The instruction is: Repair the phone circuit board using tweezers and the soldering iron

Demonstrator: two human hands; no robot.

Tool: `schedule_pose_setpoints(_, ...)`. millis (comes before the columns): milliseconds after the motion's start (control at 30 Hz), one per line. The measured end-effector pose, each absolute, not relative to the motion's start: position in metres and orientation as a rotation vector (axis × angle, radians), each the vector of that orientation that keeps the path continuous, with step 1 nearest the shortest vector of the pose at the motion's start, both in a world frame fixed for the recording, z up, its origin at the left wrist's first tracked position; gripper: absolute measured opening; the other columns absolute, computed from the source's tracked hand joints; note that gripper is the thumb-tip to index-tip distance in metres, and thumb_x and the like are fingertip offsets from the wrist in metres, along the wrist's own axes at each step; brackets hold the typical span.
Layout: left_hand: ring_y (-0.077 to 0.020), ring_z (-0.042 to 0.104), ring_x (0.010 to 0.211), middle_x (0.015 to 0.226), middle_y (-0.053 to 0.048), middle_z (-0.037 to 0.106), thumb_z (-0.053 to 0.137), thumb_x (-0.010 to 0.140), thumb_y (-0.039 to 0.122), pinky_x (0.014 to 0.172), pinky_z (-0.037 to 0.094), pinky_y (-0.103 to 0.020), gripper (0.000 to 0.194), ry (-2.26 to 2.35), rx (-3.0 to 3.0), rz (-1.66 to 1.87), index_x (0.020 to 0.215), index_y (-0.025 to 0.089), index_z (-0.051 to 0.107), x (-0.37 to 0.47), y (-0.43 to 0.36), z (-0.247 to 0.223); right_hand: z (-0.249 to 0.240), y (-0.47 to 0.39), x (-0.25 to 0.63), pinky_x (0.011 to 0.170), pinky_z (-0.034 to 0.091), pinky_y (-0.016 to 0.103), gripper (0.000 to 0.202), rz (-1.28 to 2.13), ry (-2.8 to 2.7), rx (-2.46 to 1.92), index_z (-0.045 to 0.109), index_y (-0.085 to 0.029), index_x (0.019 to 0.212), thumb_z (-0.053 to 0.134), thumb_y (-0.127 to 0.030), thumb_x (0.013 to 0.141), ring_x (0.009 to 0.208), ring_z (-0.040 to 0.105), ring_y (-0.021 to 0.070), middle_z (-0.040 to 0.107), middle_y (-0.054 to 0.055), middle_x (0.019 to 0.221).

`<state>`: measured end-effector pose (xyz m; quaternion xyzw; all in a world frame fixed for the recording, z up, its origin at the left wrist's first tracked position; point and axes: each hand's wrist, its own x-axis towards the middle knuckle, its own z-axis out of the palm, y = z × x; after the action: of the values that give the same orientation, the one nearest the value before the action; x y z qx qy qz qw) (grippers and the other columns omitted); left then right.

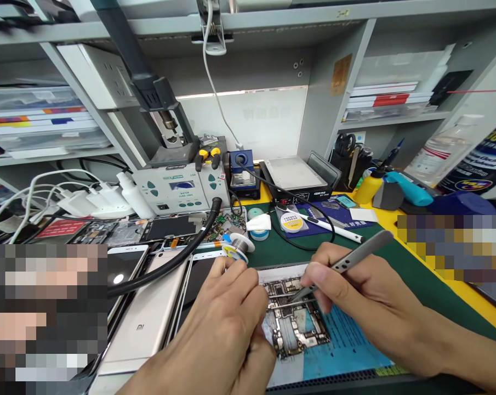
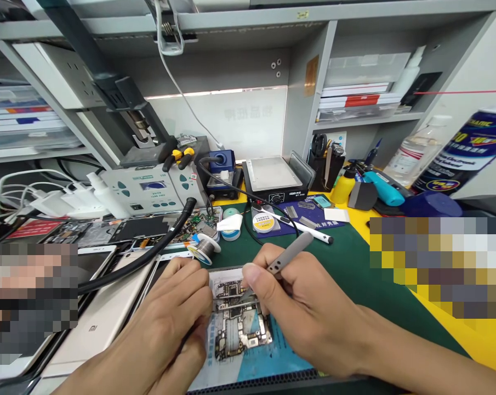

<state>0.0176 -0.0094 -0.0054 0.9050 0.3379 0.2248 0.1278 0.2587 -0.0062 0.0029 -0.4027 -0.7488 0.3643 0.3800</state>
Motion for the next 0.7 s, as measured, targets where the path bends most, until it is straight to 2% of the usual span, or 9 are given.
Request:
schedule_pose_setpoints(233, -0.0229, 0.038, 0.078, 0.082, -0.004, 0.046, 0.038, 0.088, 0.009, 0.077, 0.03, -0.043, 0.017, 0.962, 2.611, 0.659, 0.075, 0.02, 0.044, 0.0151, -0.0107, -0.0068, 0.0028, -0.0065, 0.2574, 0.051, 0.043, 0.027, 0.045, 0.982, -1.878, -1.048, 0.054, -0.025, 0.074, 0.047, -0.047, 0.112, 0.06, 0.05, 0.0153, 0.051, -0.001, 0.07)
schedule_pose_setpoints(433, -0.0235, 0.037, 0.079, 0.083, -0.004, 0.045, 0.038, 0.089, 0.009, 0.079, 0.029, -0.044, 0.018, 0.961, 2.613, 0.633, 0.075, 0.019, 0.044, 0.0151, -0.0098, -0.0054, 0.0036, -0.0072, 0.2574, 0.057, 0.043, 0.029, 0.045, 1.031, -1.904, -1.087, 0.053, -0.025, 0.076, 0.044, -0.049, 0.113, 0.064, 0.05, 0.0155, 0.05, -0.001, 0.072)
schedule_pose_setpoints(700, -0.0231, 0.038, 0.077, 0.082, -0.004, 0.045, 0.039, 0.088, 0.009, 0.076, 0.027, -0.041, 0.017, 0.917, 2.633, 0.645, 0.076, 0.019, 0.045, 0.0177, -0.0083, -0.0087, 0.0063, -0.0086, 0.2577, 0.058, 0.043, 0.029, 0.046, 1.029, -1.906, -1.079, 0.052, -0.025, 0.075, 0.043, -0.049, 0.113, 0.065, 0.049, 0.0156, 0.051, -0.001, 0.074)
